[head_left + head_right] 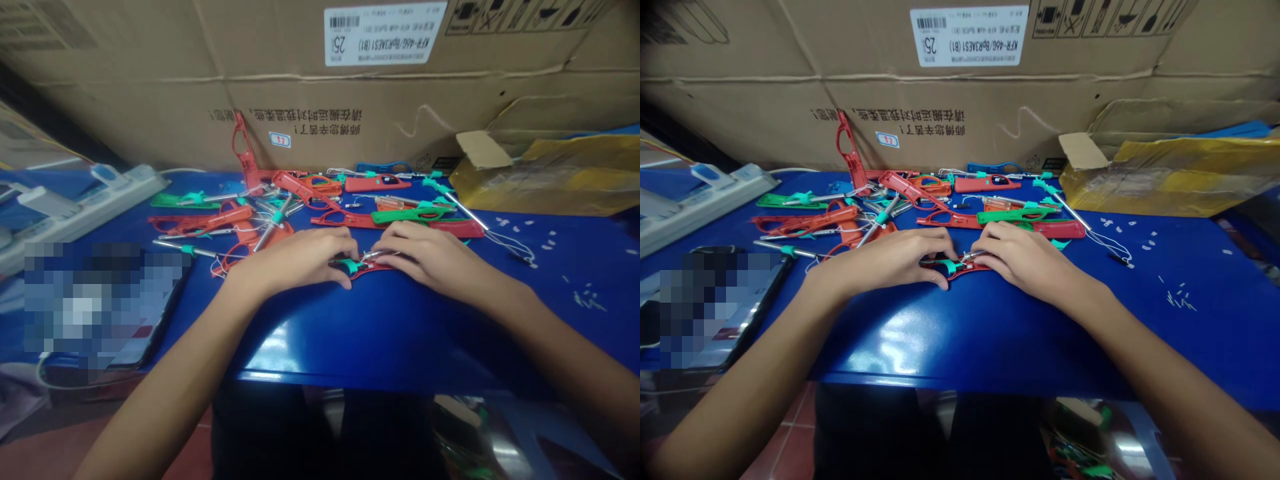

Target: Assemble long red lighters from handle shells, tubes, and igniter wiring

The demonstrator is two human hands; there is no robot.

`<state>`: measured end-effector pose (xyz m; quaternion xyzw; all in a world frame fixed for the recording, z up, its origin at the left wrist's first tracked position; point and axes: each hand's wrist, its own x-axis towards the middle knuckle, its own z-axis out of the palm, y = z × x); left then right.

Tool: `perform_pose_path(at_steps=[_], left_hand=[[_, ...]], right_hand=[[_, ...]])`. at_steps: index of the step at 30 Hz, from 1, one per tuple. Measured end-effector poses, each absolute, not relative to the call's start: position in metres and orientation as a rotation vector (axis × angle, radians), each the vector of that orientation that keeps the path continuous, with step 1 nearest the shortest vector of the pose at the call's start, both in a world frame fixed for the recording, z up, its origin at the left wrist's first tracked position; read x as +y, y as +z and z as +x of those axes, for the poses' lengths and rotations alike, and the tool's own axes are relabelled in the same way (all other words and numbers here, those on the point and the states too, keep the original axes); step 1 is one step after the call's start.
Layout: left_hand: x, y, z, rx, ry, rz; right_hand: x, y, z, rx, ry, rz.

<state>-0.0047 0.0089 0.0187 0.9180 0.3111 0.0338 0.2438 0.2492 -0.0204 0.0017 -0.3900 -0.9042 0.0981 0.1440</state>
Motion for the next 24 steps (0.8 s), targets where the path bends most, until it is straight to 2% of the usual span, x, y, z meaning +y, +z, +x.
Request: perform_pose_path(at_steps=[8,16,24], left_hand=[[0.012,0.019,-0.006,0.815,0.077,2.560],[0.010,0.019,-0.007,0.795,0.082,2.581],[0.012,0.016,-0.006,0.755,0.105,2.602]], right_hand=[[-0.015,0.000,0.259,-2.695,0.300,-1.043],[-0.018,-0.003,0.253,-2.739,0.154,-1.059],[-0.020,-0.001,0.247,-2.755,0.237,-0.955]])
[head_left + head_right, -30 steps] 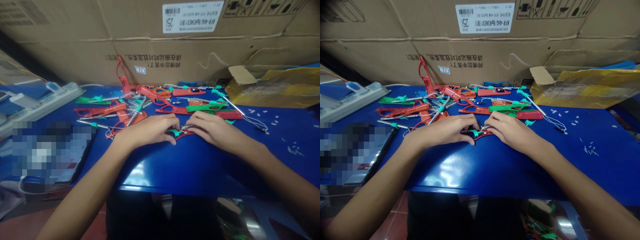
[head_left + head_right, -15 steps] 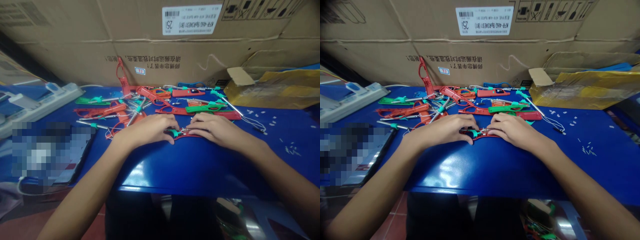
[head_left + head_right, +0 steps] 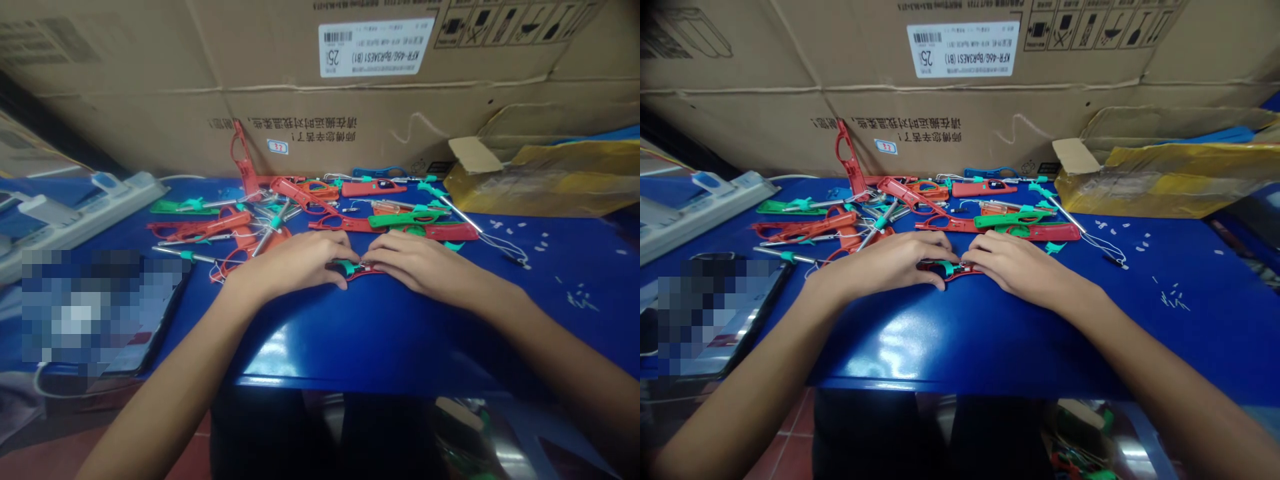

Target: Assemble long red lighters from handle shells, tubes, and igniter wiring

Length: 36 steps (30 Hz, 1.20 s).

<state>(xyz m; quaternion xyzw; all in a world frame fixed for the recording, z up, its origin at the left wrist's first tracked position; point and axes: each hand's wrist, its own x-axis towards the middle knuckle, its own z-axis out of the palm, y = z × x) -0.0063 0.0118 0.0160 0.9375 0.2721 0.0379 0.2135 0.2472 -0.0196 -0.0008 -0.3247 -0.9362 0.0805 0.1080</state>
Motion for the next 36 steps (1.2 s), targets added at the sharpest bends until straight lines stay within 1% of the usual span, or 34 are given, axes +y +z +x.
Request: perform_pose_path(at_steps=[15,20,29,31,35,36], left_hand=[[0.012,0.017,-0.006,0.805,0.105,2.537],[0.012,0.016,-0.006,0.812,0.109,2.500],[0.024,0.016,-0.029,0.972,0.190,2.423],[0.022,0.024,-0.030,1.006,0.311,2.461],[0.018,0.041,-0.026,1.042,0.866,2.529],[0.018,0.043,-0.026,1.074,0.930,2.537]], right_hand=[[-0.020,-0.006,0.246,-2.766,0.074,-0.872],[-0.021,-0.002,0.244,-2.767,0.198,-0.918],[-0.021,0.004,0.253,-2.757,0.360,-0.936],[-0.021,0.004,0.256,-2.734,0.406,-0.941],[-0.021,0.005,0.261,-2.669,0.437,-0.963],[-0.021,0.005,0.262,-2.657,0.429,-0.966]])
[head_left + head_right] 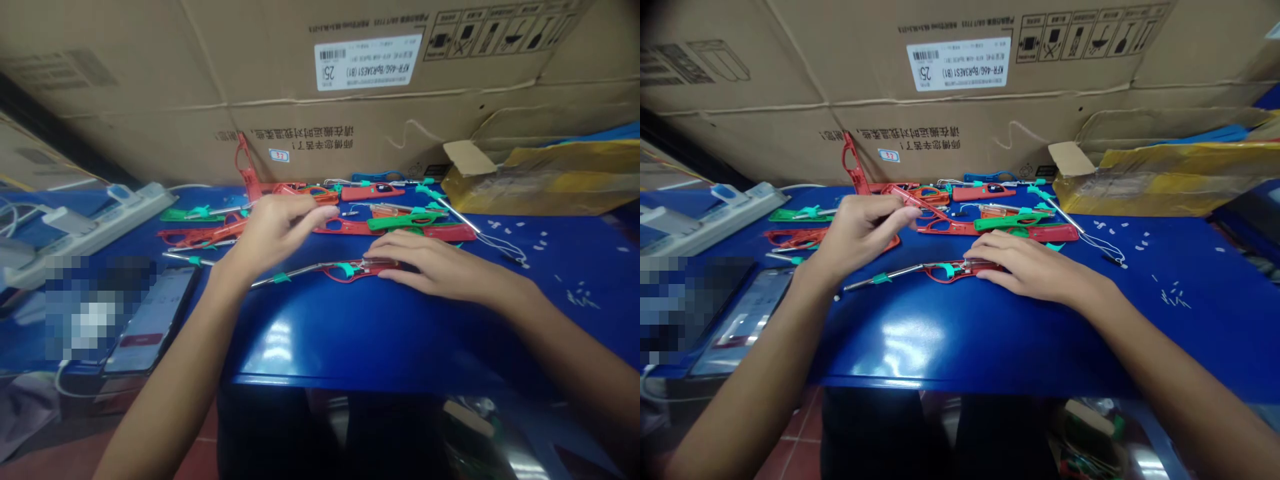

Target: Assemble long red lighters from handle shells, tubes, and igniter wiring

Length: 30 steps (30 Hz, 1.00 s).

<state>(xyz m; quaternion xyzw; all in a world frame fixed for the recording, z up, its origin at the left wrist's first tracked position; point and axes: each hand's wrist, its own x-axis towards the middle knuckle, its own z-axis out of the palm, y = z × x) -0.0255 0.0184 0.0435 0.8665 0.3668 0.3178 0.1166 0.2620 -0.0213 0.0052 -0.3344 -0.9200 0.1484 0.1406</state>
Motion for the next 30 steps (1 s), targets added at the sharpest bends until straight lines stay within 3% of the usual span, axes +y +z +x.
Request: perform_pose_path(at_steps=[2,5,7,30], left_hand=[[0.023,0.046,-0.028,1.109,0.776,2.579],[0.033,0.042,-0.037,1.017,0.169,2.566],[0.036,0.037,-0.045,1.012,-0.025,2.474],[0.020,0.013,-0.038,0.828,0.269,2.487]], right_hand=[[-0.021,0.005,0.263,-2.651,0.403,-0.963],[-0.020,0.004,0.263,-2.683,0.382,-0.956],[-0.019,0.003,0.262,-2.704,0.398,-0.955],[-0.015,0.005,0.272,-2.727,0.383,-1.041]])
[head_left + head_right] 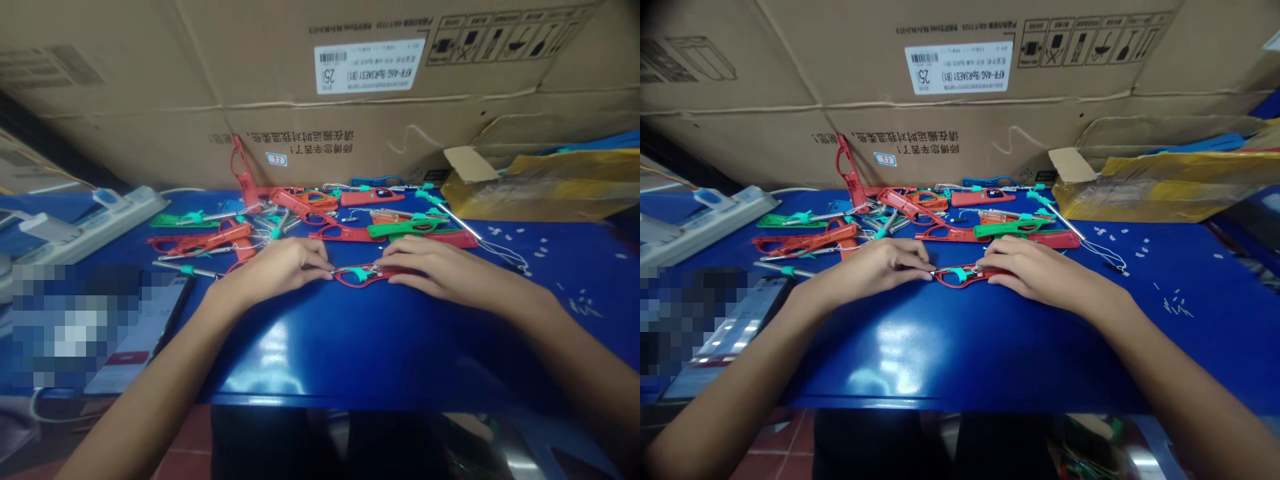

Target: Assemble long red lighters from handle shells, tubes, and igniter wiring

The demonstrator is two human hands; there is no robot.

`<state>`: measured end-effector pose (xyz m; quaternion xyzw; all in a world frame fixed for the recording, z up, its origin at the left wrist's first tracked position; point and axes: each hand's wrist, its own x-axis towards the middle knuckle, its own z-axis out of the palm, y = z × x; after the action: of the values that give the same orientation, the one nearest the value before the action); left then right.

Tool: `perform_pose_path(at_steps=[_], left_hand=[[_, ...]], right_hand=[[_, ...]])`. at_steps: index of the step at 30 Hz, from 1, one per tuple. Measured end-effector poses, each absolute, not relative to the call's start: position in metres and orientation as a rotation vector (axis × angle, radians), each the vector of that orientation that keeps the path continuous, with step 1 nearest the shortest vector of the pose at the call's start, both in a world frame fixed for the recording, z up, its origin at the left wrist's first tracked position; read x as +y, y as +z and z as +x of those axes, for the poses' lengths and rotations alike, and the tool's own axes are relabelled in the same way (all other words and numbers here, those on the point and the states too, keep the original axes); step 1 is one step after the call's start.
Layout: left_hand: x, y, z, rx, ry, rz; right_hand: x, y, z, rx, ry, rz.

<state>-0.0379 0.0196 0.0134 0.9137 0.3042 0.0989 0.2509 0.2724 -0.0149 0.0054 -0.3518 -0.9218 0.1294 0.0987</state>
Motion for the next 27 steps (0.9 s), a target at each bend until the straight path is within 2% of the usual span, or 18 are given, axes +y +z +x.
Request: perform_pose_path(at_steps=[14,20,27], left_hand=[[0.019,0.002,-0.030,0.950,0.363,2.606],[0.019,-0.001,-0.030,0.882,0.400,2.685],[0.020,0.000,-0.030,0.894,0.376,2.661]], right_hand=[[-0.013,0.016,0.280,-2.634,0.391,-1.087],[0.004,0.022,0.310,-2.465,0.244,-1.189],[0.019,0.016,0.353,-2.564,0.229,-1.263]])
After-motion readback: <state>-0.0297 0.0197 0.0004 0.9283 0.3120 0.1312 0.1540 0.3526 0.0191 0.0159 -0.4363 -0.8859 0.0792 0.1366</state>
